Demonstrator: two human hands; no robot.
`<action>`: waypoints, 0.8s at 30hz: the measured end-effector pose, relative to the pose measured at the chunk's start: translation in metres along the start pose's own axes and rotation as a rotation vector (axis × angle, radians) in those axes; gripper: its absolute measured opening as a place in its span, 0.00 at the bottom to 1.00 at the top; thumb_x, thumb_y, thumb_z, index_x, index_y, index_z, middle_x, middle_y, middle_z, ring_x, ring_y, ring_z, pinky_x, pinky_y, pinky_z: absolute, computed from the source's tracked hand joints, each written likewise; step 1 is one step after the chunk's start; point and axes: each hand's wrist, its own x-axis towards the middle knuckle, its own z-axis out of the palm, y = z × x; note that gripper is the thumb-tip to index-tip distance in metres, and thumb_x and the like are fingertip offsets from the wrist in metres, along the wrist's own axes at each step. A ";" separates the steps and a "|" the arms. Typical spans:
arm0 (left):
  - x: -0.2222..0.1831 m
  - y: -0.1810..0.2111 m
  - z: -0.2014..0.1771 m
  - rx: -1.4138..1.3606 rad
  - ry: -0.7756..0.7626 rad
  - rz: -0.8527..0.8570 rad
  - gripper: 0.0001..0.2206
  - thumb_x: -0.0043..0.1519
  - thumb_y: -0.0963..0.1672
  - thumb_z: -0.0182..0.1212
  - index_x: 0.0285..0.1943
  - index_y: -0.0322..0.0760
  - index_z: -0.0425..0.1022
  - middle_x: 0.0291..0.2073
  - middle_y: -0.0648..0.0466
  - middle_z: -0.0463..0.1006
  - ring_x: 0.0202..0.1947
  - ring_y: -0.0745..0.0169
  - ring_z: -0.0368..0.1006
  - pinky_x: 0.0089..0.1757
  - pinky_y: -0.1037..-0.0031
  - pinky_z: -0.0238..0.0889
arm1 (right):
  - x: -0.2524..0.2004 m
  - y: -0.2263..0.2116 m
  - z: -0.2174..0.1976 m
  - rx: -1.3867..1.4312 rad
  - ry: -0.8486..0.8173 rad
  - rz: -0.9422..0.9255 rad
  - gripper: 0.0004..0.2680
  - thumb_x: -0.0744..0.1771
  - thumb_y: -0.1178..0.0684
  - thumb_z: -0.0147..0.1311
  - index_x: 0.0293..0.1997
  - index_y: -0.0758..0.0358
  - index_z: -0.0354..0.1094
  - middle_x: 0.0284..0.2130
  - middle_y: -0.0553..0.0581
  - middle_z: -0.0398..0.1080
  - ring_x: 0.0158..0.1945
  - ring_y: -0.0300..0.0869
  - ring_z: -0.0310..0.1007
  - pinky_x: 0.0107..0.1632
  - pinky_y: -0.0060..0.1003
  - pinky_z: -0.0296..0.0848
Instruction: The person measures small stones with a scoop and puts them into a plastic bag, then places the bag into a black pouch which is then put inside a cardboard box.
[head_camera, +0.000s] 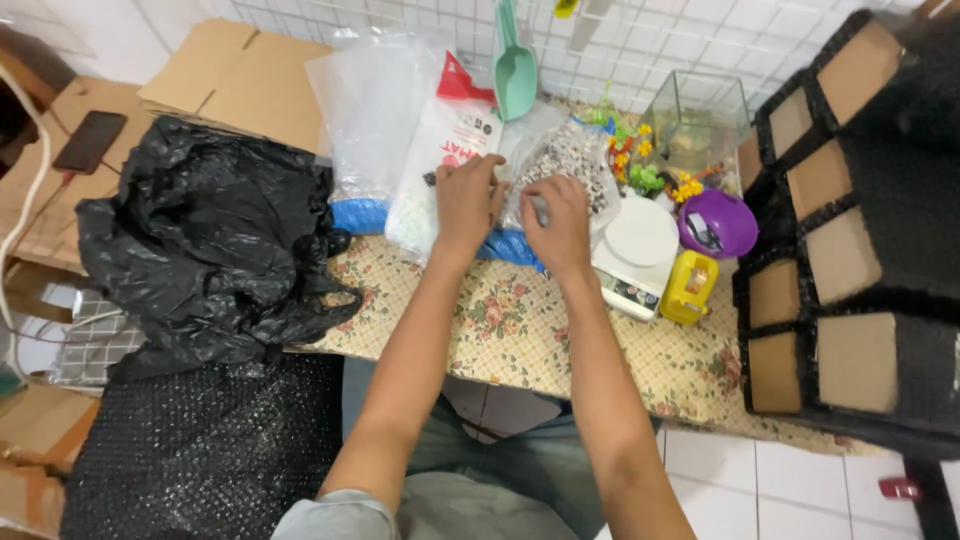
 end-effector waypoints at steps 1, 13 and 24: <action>0.001 0.006 -0.003 0.006 0.009 -0.006 0.13 0.59 0.45 0.67 0.51 0.48 0.77 0.27 0.60 0.77 0.35 0.60 0.78 0.49 0.62 0.57 | 0.004 -0.001 -0.003 0.008 -0.003 -0.010 0.03 0.65 0.58 0.61 0.38 0.56 0.73 0.35 0.54 0.70 0.43 0.52 0.71 0.52 0.46 0.67; -0.048 0.052 -0.106 -0.655 0.270 0.038 0.10 0.66 0.44 0.62 0.56 0.52 0.80 0.31 0.59 0.82 0.36 0.64 0.81 0.45 0.75 0.70 | 0.011 -0.049 -0.008 0.154 0.133 -0.137 0.02 0.67 0.64 0.60 0.38 0.64 0.74 0.34 0.56 0.71 0.31 0.52 0.73 0.34 0.40 0.70; -0.096 0.003 -0.219 -0.296 0.640 0.062 0.09 0.65 0.41 0.62 0.51 0.48 0.82 0.28 0.60 0.82 0.35 0.59 0.79 0.47 0.71 0.69 | -0.009 -0.078 0.020 0.255 -0.013 -0.256 0.13 0.69 0.66 0.57 0.62 0.70 0.69 0.34 0.65 0.75 0.24 0.51 0.69 0.28 0.39 0.68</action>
